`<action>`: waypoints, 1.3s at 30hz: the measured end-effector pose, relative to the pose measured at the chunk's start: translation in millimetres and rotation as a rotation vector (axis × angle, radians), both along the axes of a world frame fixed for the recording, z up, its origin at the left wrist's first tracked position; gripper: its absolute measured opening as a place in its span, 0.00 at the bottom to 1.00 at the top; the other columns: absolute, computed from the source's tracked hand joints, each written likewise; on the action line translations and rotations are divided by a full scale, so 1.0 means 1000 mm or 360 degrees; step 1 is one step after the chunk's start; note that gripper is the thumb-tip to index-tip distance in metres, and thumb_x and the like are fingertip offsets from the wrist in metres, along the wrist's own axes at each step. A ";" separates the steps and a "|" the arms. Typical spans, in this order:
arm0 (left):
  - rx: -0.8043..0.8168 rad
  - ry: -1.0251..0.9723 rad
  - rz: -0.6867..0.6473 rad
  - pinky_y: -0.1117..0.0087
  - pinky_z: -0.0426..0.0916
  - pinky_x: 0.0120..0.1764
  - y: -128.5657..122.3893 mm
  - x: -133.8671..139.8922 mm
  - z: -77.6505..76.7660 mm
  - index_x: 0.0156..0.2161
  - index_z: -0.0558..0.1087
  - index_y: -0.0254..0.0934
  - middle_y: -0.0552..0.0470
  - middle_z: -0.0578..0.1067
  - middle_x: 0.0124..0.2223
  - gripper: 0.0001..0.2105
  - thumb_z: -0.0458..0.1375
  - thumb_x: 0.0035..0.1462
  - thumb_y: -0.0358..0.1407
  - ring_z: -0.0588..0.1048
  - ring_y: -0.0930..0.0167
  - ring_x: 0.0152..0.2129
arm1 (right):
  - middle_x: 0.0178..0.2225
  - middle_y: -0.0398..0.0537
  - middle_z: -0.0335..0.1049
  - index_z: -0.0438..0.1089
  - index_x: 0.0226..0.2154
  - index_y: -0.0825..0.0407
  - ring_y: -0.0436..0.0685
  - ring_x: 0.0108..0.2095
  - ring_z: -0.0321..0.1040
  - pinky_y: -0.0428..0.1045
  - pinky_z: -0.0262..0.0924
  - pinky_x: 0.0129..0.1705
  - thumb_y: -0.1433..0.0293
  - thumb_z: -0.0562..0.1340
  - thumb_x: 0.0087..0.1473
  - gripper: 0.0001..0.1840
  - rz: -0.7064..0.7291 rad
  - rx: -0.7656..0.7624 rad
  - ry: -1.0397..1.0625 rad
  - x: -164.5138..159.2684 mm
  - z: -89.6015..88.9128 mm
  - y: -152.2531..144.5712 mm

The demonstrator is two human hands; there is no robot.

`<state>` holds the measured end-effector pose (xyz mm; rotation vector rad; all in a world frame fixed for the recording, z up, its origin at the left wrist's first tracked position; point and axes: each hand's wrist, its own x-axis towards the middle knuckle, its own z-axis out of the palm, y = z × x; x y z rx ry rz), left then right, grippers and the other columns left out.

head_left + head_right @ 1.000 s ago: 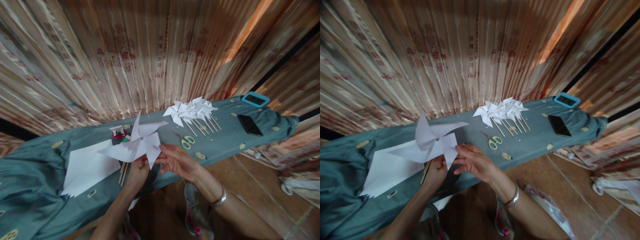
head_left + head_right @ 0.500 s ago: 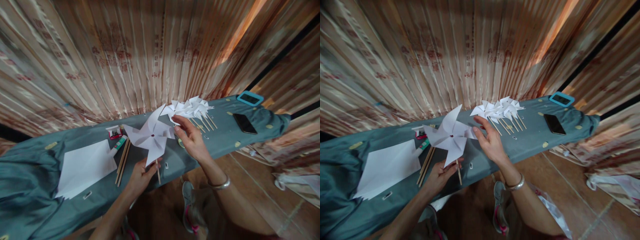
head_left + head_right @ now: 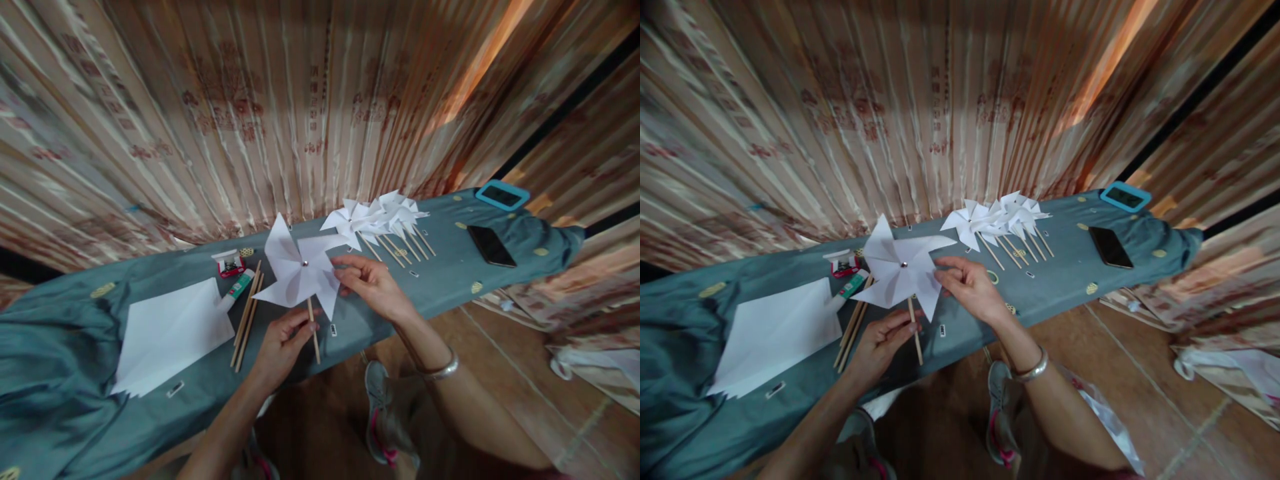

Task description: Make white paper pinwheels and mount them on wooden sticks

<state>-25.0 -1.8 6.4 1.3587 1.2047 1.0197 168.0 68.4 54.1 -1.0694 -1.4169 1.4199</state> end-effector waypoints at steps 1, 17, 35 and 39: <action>0.0031 0.0024 -0.0015 0.70 0.65 0.37 0.001 0.000 -0.001 0.36 0.81 0.38 0.50 0.76 0.32 0.13 0.59 0.54 0.42 0.72 0.67 0.31 | 0.24 0.40 0.72 0.72 0.42 0.53 0.48 0.25 0.67 0.45 0.66 0.28 0.57 0.69 0.45 0.24 0.0044 -0.0058 0.0004 -0.002 0.000 -0.001; -0.0034 -0.0089 0.0127 0.66 0.69 0.42 0.003 0.000 0.008 0.37 0.81 0.39 0.48 0.81 0.37 0.12 0.61 0.50 0.41 0.77 0.64 0.35 | 0.22 0.39 0.69 0.71 0.30 0.53 0.46 0.24 0.64 0.43 0.59 0.26 0.52 0.70 0.40 0.23 0.0202 -0.0132 -0.0053 -0.010 0.000 -0.003; -0.0257 -0.0658 0.0493 0.62 0.68 0.47 0.028 0.013 -0.005 0.42 0.79 0.33 0.45 0.81 0.36 0.22 0.68 0.43 0.46 0.78 0.63 0.37 | 0.20 0.41 0.70 0.73 0.24 0.54 0.48 0.21 0.62 0.44 0.56 0.25 0.57 0.69 0.44 0.16 0.0459 -0.0181 -0.0214 -0.023 -0.026 -0.016; -0.0246 -0.0667 0.0470 0.63 0.69 0.46 0.029 0.018 -0.003 0.44 0.78 0.34 0.42 0.81 0.42 0.24 0.67 0.43 0.47 0.78 0.61 0.41 | 0.22 0.42 0.71 0.73 0.24 0.53 0.49 0.23 0.64 0.45 0.58 0.26 0.57 0.68 0.45 0.15 0.0378 -0.0093 -0.0243 -0.015 -0.023 -0.008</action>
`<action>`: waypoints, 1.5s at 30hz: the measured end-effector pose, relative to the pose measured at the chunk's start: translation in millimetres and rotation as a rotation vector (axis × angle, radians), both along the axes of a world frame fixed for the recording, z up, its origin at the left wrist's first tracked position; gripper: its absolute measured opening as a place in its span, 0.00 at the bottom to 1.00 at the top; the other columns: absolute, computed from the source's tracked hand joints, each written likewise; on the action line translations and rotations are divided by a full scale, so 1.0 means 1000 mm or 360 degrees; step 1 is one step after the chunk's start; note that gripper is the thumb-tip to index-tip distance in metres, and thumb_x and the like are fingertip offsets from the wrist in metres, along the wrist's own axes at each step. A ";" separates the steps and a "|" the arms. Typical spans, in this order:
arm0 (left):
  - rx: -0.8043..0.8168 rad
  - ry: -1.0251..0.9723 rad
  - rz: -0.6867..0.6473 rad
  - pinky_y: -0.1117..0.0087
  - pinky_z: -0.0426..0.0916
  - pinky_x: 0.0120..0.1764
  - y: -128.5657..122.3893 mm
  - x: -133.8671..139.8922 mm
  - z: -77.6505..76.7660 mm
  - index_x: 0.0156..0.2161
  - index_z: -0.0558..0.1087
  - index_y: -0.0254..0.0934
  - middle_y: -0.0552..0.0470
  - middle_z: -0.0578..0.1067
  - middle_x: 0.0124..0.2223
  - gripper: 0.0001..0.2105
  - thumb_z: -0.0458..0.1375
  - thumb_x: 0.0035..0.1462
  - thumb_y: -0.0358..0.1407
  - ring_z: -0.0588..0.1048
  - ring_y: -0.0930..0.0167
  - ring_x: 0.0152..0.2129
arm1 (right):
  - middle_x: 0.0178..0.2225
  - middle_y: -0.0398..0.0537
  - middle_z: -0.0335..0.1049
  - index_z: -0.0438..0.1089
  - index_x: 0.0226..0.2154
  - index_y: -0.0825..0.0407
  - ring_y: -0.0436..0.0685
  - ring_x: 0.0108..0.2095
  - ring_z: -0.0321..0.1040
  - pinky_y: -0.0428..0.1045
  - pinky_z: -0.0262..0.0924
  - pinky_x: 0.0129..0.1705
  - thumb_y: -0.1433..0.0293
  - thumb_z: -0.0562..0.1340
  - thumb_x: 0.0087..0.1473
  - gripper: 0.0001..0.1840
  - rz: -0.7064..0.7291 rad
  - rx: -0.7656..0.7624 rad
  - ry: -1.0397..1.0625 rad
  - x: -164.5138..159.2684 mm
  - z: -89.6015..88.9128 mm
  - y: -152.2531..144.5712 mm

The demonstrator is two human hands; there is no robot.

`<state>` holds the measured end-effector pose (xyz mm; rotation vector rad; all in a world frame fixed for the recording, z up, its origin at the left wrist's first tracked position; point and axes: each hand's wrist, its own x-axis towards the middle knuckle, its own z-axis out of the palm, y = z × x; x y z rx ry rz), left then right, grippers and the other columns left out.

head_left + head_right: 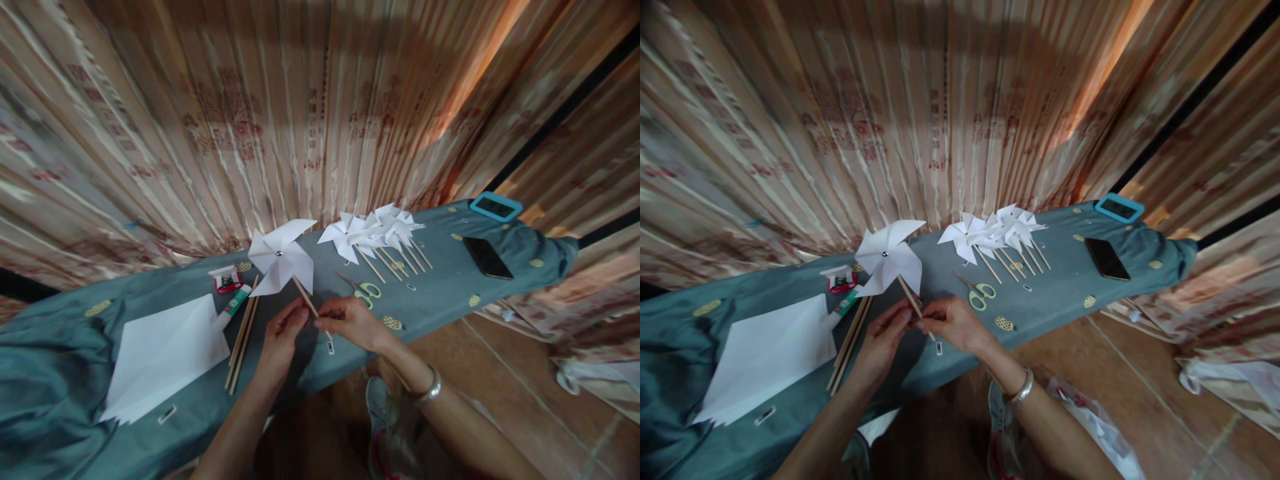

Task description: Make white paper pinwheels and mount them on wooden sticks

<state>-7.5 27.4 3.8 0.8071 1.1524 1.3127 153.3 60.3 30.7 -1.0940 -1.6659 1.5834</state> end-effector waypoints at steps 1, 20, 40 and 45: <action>-0.0012 0.0009 -0.0013 0.64 0.70 0.45 0.000 0.001 0.001 0.46 0.78 0.34 0.42 0.81 0.42 0.25 0.67 0.43 0.47 0.78 0.61 0.42 | 0.22 0.42 0.71 0.73 0.24 0.53 0.49 0.23 0.64 0.45 0.58 0.26 0.58 0.67 0.45 0.15 -0.0021 0.0042 -0.0022 0.003 0.000 0.003; -0.0218 0.0107 -0.0077 0.60 0.68 0.50 -0.002 0.006 0.006 0.41 0.79 0.36 0.43 0.82 0.40 0.23 0.70 0.39 0.46 0.78 0.60 0.44 | 0.20 0.43 0.70 0.76 0.28 0.52 0.51 0.23 0.63 0.45 0.48 0.27 0.62 0.57 0.56 0.16 -0.0500 0.0705 -0.1289 0.078 0.002 0.055; -0.0226 0.0140 -0.0112 0.60 0.68 0.50 0.002 0.001 -0.003 0.41 0.80 0.36 0.44 0.81 0.39 0.21 0.69 0.39 0.43 0.78 0.61 0.42 | 0.35 0.51 0.80 0.78 0.38 0.51 0.57 0.36 0.74 0.47 0.55 0.33 0.65 0.57 0.60 0.14 -0.0425 0.0660 -0.1878 0.087 -0.020 0.084; -0.0259 0.0116 -0.0107 0.60 0.68 0.50 0.003 0.001 -0.004 0.40 0.80 0.36 0.44 0.81 0.38 0.21 0.69 0.38 0.42 0.78 0.61 0.42 | 0.36 0.53 0.79 0.78 0.39 0.51 0.57 0.36 0.74 0.48 0.56 0.35 0.65 0.57 0.60 0.14 -0.0435 0.0650 -0.1919 0.086 -0.023 0.087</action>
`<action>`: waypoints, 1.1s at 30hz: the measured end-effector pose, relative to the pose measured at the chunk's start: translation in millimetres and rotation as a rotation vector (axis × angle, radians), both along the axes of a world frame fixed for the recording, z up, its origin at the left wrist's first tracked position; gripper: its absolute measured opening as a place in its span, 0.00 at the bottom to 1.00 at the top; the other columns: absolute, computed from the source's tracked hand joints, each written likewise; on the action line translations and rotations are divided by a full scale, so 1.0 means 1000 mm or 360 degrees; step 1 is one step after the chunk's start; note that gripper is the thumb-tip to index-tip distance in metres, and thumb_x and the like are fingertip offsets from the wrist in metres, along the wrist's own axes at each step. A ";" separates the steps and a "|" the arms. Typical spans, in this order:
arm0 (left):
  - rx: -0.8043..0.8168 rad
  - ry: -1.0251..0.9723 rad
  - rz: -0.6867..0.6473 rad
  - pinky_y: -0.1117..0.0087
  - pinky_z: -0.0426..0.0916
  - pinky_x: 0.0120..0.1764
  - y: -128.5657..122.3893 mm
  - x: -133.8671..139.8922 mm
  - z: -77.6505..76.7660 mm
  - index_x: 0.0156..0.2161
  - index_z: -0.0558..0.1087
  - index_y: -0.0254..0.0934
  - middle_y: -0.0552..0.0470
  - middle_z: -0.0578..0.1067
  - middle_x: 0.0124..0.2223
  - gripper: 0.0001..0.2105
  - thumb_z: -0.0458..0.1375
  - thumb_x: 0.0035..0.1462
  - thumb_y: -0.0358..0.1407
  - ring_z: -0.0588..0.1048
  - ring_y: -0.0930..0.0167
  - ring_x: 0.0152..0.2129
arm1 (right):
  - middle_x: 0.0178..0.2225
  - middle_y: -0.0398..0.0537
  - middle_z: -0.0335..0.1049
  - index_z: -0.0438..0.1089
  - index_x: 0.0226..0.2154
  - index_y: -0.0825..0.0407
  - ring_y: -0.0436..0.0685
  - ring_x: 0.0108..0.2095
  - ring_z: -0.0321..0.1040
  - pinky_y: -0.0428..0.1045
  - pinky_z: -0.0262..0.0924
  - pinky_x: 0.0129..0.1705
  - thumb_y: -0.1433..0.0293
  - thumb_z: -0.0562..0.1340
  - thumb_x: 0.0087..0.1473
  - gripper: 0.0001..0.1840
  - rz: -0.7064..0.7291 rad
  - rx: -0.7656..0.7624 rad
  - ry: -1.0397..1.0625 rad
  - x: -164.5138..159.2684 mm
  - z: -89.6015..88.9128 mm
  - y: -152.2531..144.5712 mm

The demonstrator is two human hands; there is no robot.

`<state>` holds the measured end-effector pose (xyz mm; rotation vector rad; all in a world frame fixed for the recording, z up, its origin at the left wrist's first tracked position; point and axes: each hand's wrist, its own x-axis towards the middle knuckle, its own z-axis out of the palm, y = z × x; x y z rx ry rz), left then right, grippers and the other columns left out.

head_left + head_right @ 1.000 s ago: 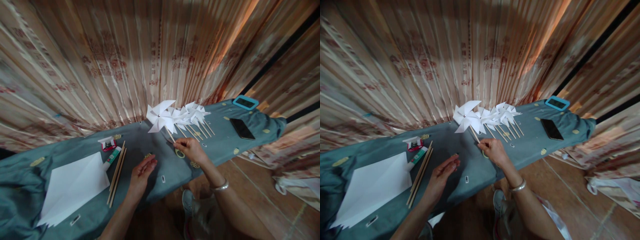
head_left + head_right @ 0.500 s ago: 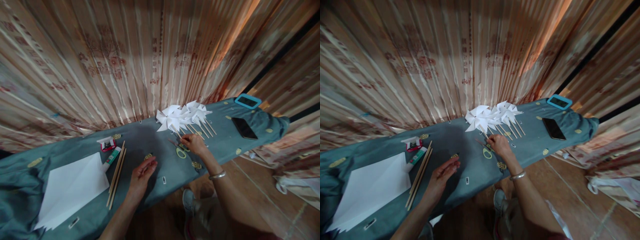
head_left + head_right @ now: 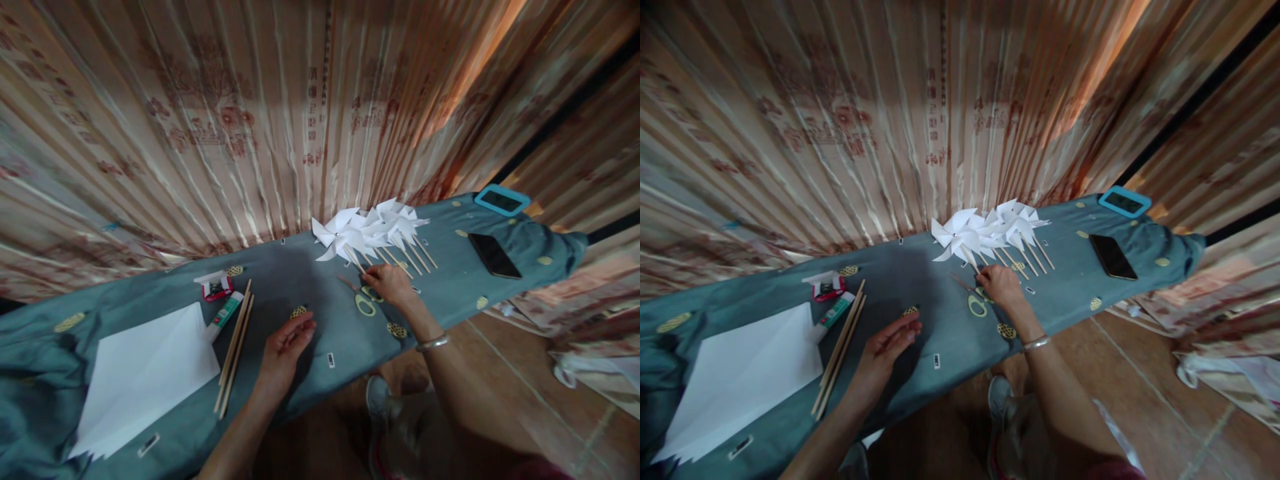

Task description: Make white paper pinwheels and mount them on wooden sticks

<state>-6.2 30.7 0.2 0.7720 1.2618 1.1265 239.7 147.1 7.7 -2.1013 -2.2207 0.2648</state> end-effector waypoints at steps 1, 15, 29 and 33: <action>-0.0004 -0.0003 0.0001 0.60 0.68 0.50 0.000 0.000 0.000 0.40 0.80 0.36 0.44 0.81 0.38 0.21 0.69 0.38 0.42 0.78 0.61 0.42 | 0.36 0.53 0.79 0.78 0.39 0.51 0.58 0.36 0.73 0.48 0.56 0.35 0.65 0.57 0.60 0.14 -0.0008 0.0001 -0.0007 0.000 0.000 0.000; 0.0026 0.0031 -0.0015 0.60 0.68 0.50 -0.003 0.001 -0.001 0.41 0.80 0.35 0.45 0.81 0.38 0.20 0.69 0.39 0.41 0.78 0.62 0.41 | 0.36 0.58 0.77 0.77 0.38 0.51 0.60 0.36 0.72 0.50 0.57 0.36 0.63 0.57 0.61 0.14 -0.0080 0.0054 -0.0112 -0.002 -0.001 -0.003; 0.0413 0.0470 -0.0085 0.66 0.70 0.42 -0.017 -0.020 -0.007 0.44 0.78 0.38 0.47 0.80 0.39 0.15 0.61 0.51 0.39 0.76 0.66 0.38 | 0.31 0.58 0.76 0.75 0.38 0.53 0.61 0.31 0.72 0.50 0.55 0.31 0.65 0.55 0.62 0.14 -0.0059 0.0507 -0.0050 -0.015 0.007 -0.026; 0.0496 0.0617 -0.0076 0.66 0.70 0.42 -0.022 -0.029 -0.006 0.44 0.78 0.38 0.48 0.79 0.38 0.14 0.59 0.53 0.39 0.77 0.67 0.36 | 0.34 0.56 0.77 0.74 0.41 0.54 0.60 0.35 0.73 0.49 0.58 0.35 0.67 0.55 0.62 0.14 0.0131 0.0602 0.0099 -0.035 0.005 -0.036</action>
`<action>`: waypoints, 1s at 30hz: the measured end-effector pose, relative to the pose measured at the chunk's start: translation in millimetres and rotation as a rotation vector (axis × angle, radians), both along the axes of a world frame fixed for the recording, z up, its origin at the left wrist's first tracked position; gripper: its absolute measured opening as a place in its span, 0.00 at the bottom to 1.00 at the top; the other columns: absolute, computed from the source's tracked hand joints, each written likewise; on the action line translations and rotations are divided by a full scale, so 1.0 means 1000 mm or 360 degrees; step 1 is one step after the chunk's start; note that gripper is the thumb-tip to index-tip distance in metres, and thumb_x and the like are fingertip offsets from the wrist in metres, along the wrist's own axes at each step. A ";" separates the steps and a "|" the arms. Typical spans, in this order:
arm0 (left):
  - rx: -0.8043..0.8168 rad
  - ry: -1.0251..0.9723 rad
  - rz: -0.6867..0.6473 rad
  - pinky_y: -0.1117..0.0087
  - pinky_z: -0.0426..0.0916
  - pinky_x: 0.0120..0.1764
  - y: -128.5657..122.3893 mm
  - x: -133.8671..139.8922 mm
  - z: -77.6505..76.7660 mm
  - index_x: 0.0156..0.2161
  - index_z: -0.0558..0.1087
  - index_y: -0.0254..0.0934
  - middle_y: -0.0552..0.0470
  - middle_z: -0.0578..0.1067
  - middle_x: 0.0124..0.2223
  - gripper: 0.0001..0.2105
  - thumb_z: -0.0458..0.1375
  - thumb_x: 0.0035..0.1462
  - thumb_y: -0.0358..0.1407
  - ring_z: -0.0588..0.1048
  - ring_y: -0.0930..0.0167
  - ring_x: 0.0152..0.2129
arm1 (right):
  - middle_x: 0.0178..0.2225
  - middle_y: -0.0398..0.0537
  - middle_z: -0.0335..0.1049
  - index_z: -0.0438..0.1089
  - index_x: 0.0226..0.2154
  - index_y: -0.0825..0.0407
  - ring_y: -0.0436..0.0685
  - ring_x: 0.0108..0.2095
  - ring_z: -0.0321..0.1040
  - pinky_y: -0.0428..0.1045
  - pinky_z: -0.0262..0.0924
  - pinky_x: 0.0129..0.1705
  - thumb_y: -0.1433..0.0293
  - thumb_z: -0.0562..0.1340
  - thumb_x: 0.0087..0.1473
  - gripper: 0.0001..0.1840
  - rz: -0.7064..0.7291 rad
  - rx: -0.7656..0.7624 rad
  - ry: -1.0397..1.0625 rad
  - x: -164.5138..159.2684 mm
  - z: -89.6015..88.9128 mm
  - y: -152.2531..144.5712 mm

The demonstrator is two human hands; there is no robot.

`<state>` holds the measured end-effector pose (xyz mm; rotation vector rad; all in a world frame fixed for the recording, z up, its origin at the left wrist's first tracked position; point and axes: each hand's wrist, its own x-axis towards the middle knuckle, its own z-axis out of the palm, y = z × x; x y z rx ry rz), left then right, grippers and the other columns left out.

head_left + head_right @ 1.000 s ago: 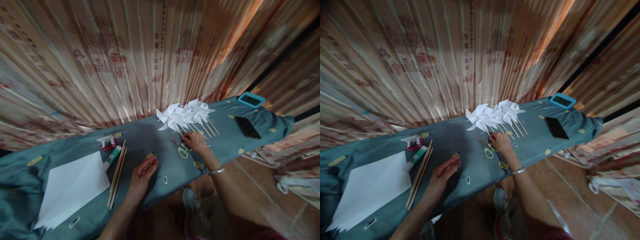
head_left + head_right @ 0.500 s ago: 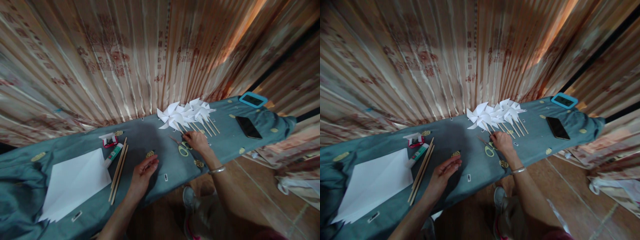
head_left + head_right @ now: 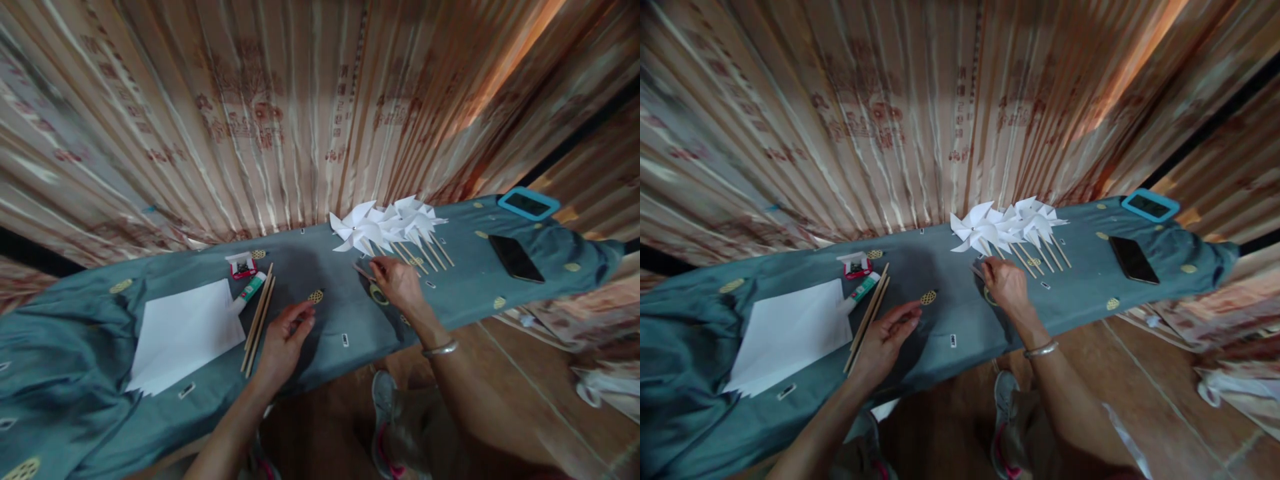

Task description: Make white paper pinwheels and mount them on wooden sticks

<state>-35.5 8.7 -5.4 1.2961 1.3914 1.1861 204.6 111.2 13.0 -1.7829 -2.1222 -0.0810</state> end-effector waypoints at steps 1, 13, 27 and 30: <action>0.0024 0.0032 0.0005 0.66 0.70 0.41 -0.001 -0.003 0.000 0.44 0.78 0.38 0.48 0.79 0.38 0.14 0.59 0.53 0.39 0.77 0.67 0.36 | 0.34 0.55 0.78 0.74 0.41 0.54 0.60 0.35 0.73 0.49 0.59 0.36 0.68 0.55 0.62 0.14 0.0062 0.0004 0.0022 -0.007 -0.001 -0.003; 0.0269 0.0579 0.0298 0.69 0.72 0.39 -0.013 -0.092 0.011 0.32 0.80 0.40 0.51 0.80 0.34 0.11 0.57 0.53 0.42 0.78 0.68 0.33 | 0.38 0.51 0.76 0.72 0.38 0.53 0.58 0.40 0.70 0.51 0.64 0.44 0.72 0.54 0.63 0.11 0.1044 -0.0132 0.0301 -0.102 -0.028 -0.054; 0.0198 0.1488 0.0116 0.50 0.65 0.57 -0.043 -0.168 -0.019 0.45 0.78 0.35 0.41 0.76 0.52 0.20 0.64 0.45 0.39 0.69 0.54 0.54 | 0.37 0.50 0.77 0.72 0.36 0.53 0.57 0.39 0.71 0.51 0.63 0.44 0.71 0.57 0.63 0.09 0.1173 -0.0202 0.0413 -0.129 -0.030 -0.064; 0.0173 0.1464 0.0120 0.51 0.66 0.56 -0.045 -0.171 -0.020 0.45 0.78 0.36 0.42 0.76 0.52 0.18 0.62 0.48 0.40 0.72 0.56 0.52 | 0.37 0.49 0.77 0.73 0.36 0.53 0.56 0.39 0.71 0.50 0.63 0.44 0.72 0.57 0.62 0.08 0.1179 -0.0205 0.0427 -0.133 -0.032 -0.064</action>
